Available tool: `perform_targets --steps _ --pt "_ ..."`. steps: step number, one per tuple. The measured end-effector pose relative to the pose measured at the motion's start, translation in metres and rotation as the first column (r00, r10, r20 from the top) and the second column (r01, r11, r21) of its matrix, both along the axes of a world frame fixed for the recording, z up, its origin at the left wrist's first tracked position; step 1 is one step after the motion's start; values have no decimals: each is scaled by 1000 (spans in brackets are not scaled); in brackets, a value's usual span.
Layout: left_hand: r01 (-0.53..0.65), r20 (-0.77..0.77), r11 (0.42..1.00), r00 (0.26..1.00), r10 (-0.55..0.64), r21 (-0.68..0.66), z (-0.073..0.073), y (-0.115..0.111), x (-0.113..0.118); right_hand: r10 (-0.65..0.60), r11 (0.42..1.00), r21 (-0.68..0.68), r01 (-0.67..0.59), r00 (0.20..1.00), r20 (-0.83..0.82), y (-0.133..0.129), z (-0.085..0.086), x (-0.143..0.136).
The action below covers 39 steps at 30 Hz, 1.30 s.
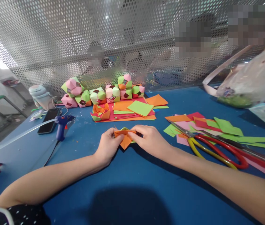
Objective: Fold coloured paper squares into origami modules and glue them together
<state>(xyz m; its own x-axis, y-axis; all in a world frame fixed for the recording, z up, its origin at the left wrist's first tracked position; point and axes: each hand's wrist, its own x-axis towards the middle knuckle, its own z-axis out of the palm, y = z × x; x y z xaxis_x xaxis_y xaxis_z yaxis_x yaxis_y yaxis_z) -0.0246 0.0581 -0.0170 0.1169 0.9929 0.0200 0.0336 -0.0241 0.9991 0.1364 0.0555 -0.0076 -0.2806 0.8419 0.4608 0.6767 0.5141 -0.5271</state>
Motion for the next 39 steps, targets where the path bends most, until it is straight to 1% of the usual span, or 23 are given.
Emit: perform_targets --steps 2,4,6,9,12,15,17,20,25,32,36,39 --pt "30 -15 999 999 -30 12 1 -1 1 13 1000 15 -13 1000 17 1 -2 0" --pt "78 -65 996 995 -76 36 3 -1 1 17 1000 11 -17 999 45 2 -2 1" --pt "103 -119 993 988 -96 51 5 -2 1 21 1000 8 -21 998 63 2 -2 2" --pt "73 -135 997 989 -68 33 4 -2 0 54 998 17 -54 998 33 3 -1 2" --pt "43 -92 999 995 -43 -2 2 -1 0 99 995 15 -99 995 -29 3 -1 3" --pt "44 -35 999 998 -45 -22 0 0 0 121 993 3 -121 992 -45 4 -3 4" --pt "55 -27 998 998 -56 -24 -1 1 -1 116 993 7 -116 992 -47 4 -4 4" --pt "58 -63 998 996 -59 -14 -1 1 -1 99 995 20 -98 994 -55 4 -5 3" --pt "64 -87 998 994 -63 15 -1 1 -1 67 995 71 -64 997 -39 2 -4 3" --pt "46 -104 999 994 -43 28 4 -1 1 78 989 131 -72 996 -40 0 -6 2" --pt "55 -95 998 994 -53 23 6 -2 2 76 990 126 -67 994 -73 0 -5 2" --pt "37 -94 999 995 -34 31 5 -1 1 69 995 75 -62 993 -98 -2 -2 1"
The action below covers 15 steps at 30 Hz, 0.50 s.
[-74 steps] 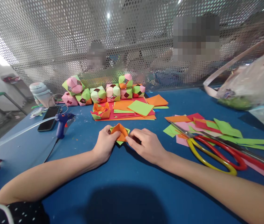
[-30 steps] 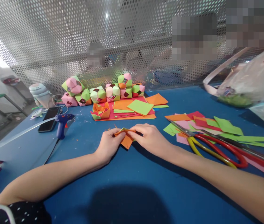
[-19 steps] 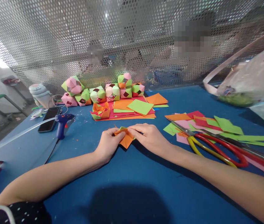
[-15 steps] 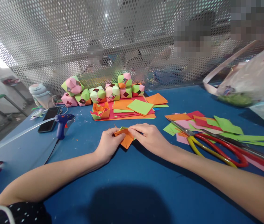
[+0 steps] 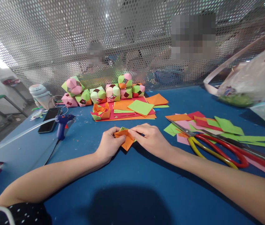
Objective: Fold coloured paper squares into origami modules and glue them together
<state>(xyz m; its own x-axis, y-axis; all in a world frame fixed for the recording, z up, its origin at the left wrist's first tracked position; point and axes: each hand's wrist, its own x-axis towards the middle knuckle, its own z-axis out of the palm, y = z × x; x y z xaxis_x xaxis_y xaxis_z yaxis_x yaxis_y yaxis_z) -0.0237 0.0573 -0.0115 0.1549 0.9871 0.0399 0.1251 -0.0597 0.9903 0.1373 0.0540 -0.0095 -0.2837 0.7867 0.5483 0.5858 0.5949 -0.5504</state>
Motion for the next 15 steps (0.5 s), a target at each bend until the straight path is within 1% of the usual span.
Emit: perform_targets --steps 3,5,10,15 --pt "-25 11 1000 1000 25 1 -1 1 -1 -23 994 -106 19 999 -32 -2 1 -2" --pt "-36 6 999 999 36 5 -1 2 -1 -52 989 -137 50 999 -11 -3 -1 -3" --pt "-52 -49 998 997 54 44 1 0 0 -124 989 -75 129 989 77 -5 -9 -6" --pt "-42 -85 998 995 47 55 3 -1 -1 -116 988 -88 123 990 81 -6 -10 -8"
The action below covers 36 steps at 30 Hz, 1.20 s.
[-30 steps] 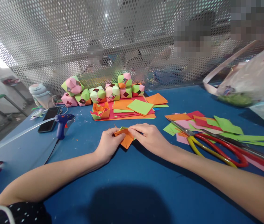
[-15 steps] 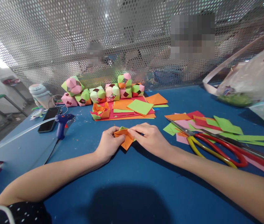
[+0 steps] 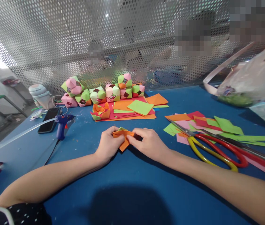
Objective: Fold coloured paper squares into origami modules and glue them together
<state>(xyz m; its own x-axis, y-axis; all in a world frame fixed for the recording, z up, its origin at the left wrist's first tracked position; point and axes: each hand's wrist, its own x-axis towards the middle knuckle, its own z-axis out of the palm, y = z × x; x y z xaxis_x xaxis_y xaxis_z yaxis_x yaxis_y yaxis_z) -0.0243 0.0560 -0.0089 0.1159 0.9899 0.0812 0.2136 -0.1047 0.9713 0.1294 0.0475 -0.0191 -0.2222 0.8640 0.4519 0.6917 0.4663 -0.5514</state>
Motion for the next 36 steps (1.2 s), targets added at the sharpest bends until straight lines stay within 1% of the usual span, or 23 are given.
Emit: perform_targets --steps 4,6,8,11,14,16,19,26,31,34,36 --pt "9 -1 1000 1000 -9 -9 -1 0 0 -13 1000 -18 13 1000 19 0 0 0" --pt "15 3 1000 1000 -15 -19 -1 1 0 0 999 -34 0 1000 -6 0 0 0" --pt "27 -10 999 1000 -28 -27 -1 1 0 30 999 -40 -33 996 -85 -1 1 1" --pt "66 -68 998 995 -68 -21 -1 1 0 79 997 -8 -83 972 -219 -1 3 0" --pt "110 -118 994 987 -110 -2 -3 1 0 125 992 28 -122 954 -272 0 3 0" --pt "125 -118 992 985 -124 1 -3 1 0 133 991 40 -127 950 -284 0 2 0" --pt "130 -77 991 988 -131 -15 -2 1 1 117 993 47 -108 948 -295 1 0 2" --pt "172 97 984 981 -167 -43 1 0 3 59 998 16 -57 948 -313 2 1 3" --pt "152 78 986 986 -147 -61 0 -1 2 59 998 12 -58 950 -307 2 0 3" --pt "171 77 983 983 -167 -61 -3 -1 2 50 999 18 -47 957 -287 -1 -1 3" --pt "164 72 985 984 -161 -50 -6 -1 2 62 998 9 -62 957 -282 -4 0 3"
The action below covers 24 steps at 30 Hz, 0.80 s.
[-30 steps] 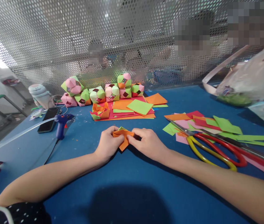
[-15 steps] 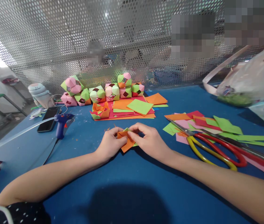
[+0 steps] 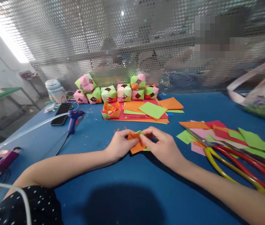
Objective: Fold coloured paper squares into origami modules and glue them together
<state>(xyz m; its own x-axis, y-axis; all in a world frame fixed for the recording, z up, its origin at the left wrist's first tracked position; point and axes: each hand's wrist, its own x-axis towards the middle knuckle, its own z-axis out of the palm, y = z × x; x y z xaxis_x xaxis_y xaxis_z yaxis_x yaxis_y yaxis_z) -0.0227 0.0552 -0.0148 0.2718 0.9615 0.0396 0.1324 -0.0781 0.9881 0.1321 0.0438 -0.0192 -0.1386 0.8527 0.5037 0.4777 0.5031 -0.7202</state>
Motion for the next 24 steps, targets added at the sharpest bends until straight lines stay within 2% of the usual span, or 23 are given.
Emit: perform_targets --steps 3,5,8,11,13,14,18,21,24 --pt "-15 -39 999 999 16 46 -2 -2 -2 1 997 -73 -7 997 -76 -3 4 2" --pt "-2 -44 997 999 6 80 1 -7 -3 -57 990 -140 33 983 -174 -2 7 4" --pt "46 17 991 999 -49 123 16 -20 -3 -118 976 -211 61 955 -271 7 10 6" --pt "106 95 970 987 -129 220 37 -38 -1 -6 959 -278 -57 975 -221 22 9 -8" --pt "160 89 944 977 -193 290 50 -50 1 129 935 -313 -170 981 -146 30 7 -33" --pt "177 67 933 976 -207 312 56 -55 1 228 918 -321 -231 972 -50 33 7 -50" --pt "254 34 902 959 -283 348 68 -73 3 360 897 -299 -326 931 64 39 7 -136" --pt "283 -13 903 955 -295 324 70 -84 3 284 930 -279 -241 950 128 42 7 -197" --pt "335 -75 908 942 -327 251 71 -93 0 147 957 -275 -93 972 185 46 8 -240"
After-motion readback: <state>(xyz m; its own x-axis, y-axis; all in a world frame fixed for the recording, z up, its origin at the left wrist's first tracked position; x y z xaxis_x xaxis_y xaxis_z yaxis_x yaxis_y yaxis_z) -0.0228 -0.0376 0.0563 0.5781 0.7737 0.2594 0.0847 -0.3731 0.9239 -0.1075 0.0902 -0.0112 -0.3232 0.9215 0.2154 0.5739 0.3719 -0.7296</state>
